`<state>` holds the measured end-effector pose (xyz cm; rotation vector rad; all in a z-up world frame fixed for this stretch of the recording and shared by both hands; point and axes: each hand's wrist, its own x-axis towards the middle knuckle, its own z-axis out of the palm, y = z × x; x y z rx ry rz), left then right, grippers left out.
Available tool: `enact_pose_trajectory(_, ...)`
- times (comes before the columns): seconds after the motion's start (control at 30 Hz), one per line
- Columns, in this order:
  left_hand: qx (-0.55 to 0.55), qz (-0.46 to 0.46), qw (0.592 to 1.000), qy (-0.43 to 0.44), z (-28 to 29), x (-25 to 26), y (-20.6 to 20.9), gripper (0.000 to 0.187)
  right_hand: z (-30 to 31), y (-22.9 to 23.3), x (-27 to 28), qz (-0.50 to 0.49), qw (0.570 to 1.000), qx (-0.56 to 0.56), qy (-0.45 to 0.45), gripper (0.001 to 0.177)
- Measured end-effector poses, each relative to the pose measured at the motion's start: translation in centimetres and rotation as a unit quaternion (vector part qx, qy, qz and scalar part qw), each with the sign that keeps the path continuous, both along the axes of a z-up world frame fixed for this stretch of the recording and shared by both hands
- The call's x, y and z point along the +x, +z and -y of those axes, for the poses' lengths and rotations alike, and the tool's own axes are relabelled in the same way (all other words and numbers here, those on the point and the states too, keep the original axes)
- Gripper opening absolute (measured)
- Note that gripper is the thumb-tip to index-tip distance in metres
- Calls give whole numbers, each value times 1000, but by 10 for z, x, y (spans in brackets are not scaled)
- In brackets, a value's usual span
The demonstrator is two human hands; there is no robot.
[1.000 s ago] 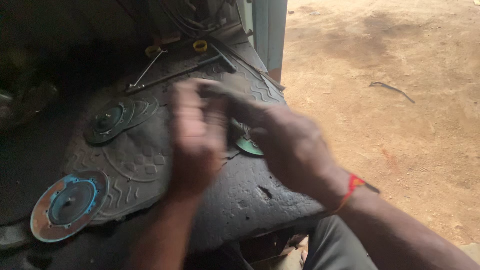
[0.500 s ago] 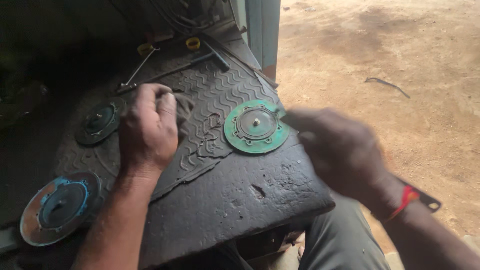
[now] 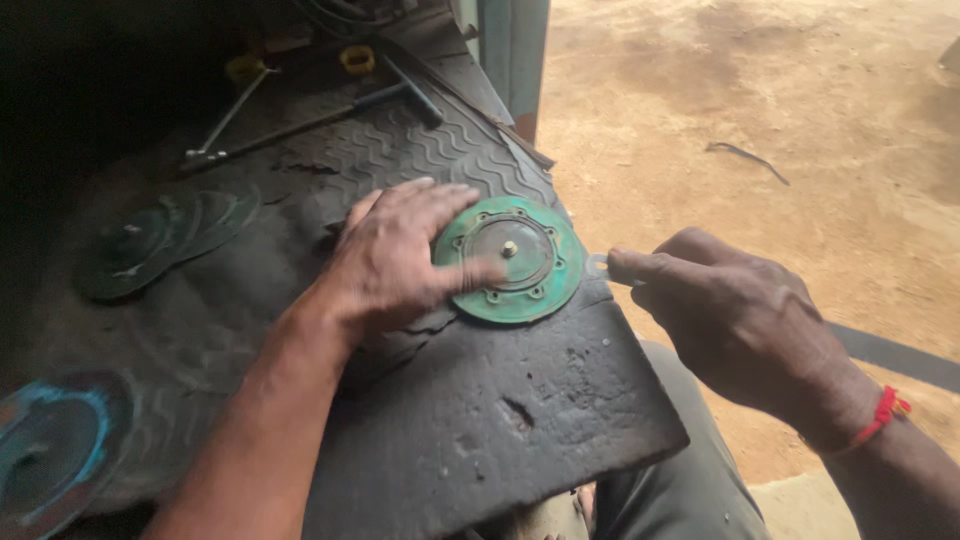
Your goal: The person uses a small metal scraper to clean the surface of a green circular mechanical part placed on a rubber mat. They repeatedly scrape around the central hub and outer rim, occasionally rotating the part to access different areas.
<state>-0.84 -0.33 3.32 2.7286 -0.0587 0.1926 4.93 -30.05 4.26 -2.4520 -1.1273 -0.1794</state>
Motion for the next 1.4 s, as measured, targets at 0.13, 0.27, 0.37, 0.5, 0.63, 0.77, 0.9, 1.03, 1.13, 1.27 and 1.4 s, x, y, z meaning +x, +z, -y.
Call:
enact_pose_trajectory(0.13, 30, -44, 999, -9, 7, -2, -6, 122, 2, -4, -3, 6, 999, -32, 34, 36)
enact_pose_trajectory(0.27, 82, -66, 994, 4, 16, 1, -2, 126, -3, -14, 0, 24, 997, -66, 38, 39)
enact_pose_trajectory(0.37, 81, -77, 994, 10, 18, 1, 0, 125, -6, -21, 7, 14, 986, -159, -38, 43)
enact_pose_trajectory(0.5, 83, -69, 994, 4, 20, 1, 3, 125, -4, -20, 3, 57, 995, -68, 38, 36)
enact_pose_trajectory(0.63, 91, -85, 992, 10, 19, 3, 2, 125, -8, -21, 8, 15, 992, -123, -15, 33)
enact_pose_trajectory(0.77, 89, -85, 992, 8, 21, 3, 8, 125, -15, -13, 10, -7, 989, -145, -37, 32)
enact_pose_trajectory(0.9, 84, -85, 993, 4, 18, 1, 5, 124, -14, -8, 2, 46, 996, -57, 45, 42)
enact_pose_trajectory(1.03, 94, -92, 991, 6, 21, 4, 7, 123, -20, -18, 17, -34, 978, -196, -66, 41)
enact_pose_trajectory(1.13, 98, -96, 991, 8, 19, 4, 7, 125, -24, -9, 13, -36, 975, -206, -73, 39)
enact_pose_trajectory(1.27, 103, -70, 992, -5, 12, 3, 2, 124, -36, 7, 6, 18, 994, -107, -31, 41)
enact_pose_trajectory(1.4, 100, -102, 990, 13, 19, 4, 2, 125, -42, 16, 7, -5, 989, -137, -55, 36)
